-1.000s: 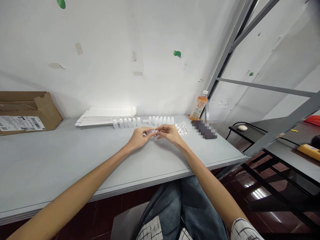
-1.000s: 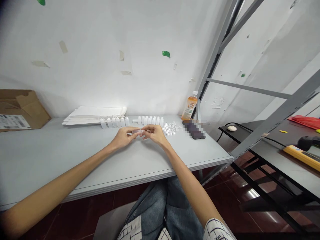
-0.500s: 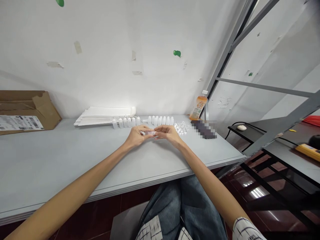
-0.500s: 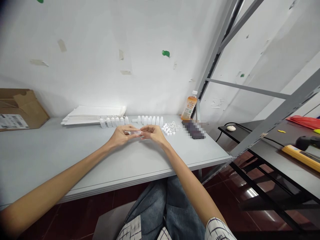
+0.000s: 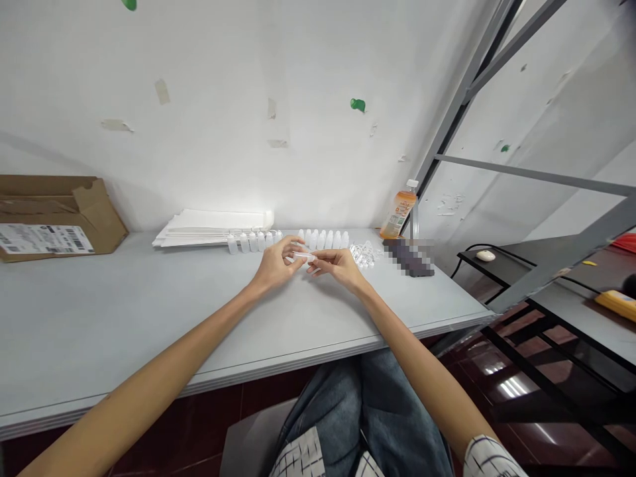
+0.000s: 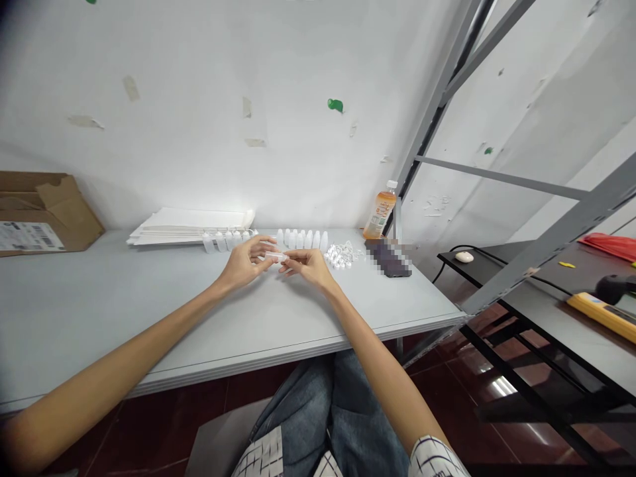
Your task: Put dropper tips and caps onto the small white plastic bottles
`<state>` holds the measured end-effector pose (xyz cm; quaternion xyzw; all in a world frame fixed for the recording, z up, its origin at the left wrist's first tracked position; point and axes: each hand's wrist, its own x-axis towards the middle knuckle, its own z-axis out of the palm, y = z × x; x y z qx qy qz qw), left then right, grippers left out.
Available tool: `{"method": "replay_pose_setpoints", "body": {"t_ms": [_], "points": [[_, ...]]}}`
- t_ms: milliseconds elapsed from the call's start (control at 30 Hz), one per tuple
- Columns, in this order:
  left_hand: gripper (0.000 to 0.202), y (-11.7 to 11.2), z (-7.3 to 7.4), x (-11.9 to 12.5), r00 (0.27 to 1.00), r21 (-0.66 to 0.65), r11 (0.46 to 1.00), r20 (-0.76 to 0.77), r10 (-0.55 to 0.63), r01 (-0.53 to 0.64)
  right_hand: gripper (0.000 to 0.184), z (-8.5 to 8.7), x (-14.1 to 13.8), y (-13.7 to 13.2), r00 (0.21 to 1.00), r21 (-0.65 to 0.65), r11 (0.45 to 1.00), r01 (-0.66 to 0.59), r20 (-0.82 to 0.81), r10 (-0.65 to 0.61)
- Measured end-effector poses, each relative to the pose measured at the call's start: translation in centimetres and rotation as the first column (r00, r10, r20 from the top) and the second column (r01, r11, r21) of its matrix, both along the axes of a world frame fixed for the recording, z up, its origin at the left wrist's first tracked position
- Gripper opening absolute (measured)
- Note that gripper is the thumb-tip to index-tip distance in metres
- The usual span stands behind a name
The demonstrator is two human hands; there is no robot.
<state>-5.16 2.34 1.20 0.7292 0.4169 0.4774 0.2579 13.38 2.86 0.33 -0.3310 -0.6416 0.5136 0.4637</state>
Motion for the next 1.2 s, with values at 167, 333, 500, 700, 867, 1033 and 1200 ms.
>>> {"method": "replay_pose_setpoints", "body": {"t_ms": [167,333,500,700,867,1033,1200], "points": [[0.033,0.51,-0.02,-0.51,0.989,-0.076,0.997,-0.146,-0.004,-0.007,0.043,-0.33,-0.14,0.07,0.999,0.044,0.998,0.04,0.026,-0.041],[0.037,0.3,-0.09,-0.66,0.995,-0.147,0.985,-0.014,-0.097,0.094,0.04,0.09,-0.13,-0.27,1.0,0.061,0.998,0.019,0.01,-0.02],[0.033,-0.03,0.27,-0.54,0.99,-0.071,0.989,-0.037,-0.133,0.13,0.033,0.16,0.06,-0.38,1.0,0.061,0.998,0.007,-0.019,-0.006],[0.031,-0.06,0.26,-0.36,0.988,-0.059,0.986,0.026,-0.153,0.155,0.03,-0.04,0.26,-0.23,0.999,0.036,0.999,0.007,-0.036,-0.006],[0.031,0.12,0.18,-0.38,0.987,-0.05,0.989,0.079,-0.136,0.141,0.028,0.01,0.07,-0.3,0.992,-0.038,0.999,0.033,-0.117,-0.037],[0.029,0.29,0.16,-0.48,0.988,0.022,0.989,0.057,-0.146,0.145,0.026,-0.06,0.0,-0.17,0.982,-0.099,0.994,0.039,-0.181,-0.056],[0.02,0.23,0.18,-0.47,0.993,0.196,0.975,-0.07,-0.09,0.102,0.026,-0.1,0.16,-0.02,0.974,-0.126,0.992,0.01,-0.223,-0.038]]}}
